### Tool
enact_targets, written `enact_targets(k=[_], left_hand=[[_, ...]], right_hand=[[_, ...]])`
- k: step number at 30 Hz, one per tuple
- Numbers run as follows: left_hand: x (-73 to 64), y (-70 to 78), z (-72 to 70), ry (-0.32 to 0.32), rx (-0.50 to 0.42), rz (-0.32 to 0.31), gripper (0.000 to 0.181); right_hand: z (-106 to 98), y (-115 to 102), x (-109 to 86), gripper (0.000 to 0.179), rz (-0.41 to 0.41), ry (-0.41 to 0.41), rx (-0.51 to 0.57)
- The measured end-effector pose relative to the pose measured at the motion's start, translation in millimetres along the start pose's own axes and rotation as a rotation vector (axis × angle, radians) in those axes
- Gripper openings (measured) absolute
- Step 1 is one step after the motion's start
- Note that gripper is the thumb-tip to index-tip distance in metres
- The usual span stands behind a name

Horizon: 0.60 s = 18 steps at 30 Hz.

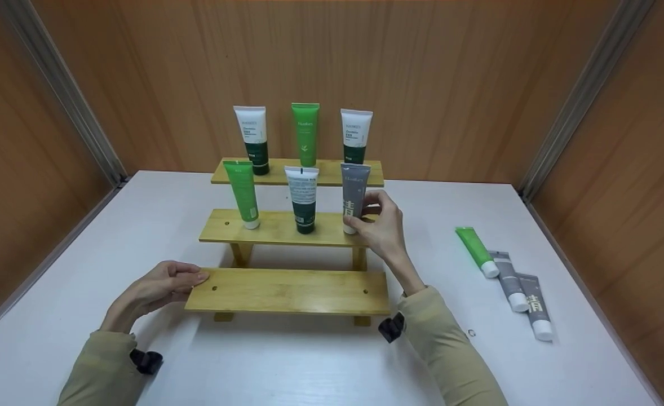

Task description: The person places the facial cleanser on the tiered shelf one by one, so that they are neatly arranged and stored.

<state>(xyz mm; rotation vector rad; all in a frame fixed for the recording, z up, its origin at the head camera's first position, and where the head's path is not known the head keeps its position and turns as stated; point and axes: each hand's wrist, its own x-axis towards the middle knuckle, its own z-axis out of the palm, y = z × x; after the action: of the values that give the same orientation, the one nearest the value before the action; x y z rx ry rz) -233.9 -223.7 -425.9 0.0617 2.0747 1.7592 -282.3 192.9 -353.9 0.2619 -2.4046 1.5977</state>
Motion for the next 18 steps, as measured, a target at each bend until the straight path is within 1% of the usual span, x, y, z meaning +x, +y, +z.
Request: enact_targets(k=[6,14,18], left_hand=[[-0.7,0.6,0.6,0.005,0.004,-0.001,0.053],[-0.3,-0.2,-0.5,-0.005,-0.001,0.008,0.047],[-0.1,-0.8,-0.3,-0.001,0.0,0.001,0.049]], right_hand=[[1.0,1.0,0.3,0.056,-0.003,0.003,-0.017],[0.8,2.6,0.8,0.058,-0.004,-0.004,-0.003],[1.2,2.8,0.8,0.059,-0.001,-0.011,-0.008]])
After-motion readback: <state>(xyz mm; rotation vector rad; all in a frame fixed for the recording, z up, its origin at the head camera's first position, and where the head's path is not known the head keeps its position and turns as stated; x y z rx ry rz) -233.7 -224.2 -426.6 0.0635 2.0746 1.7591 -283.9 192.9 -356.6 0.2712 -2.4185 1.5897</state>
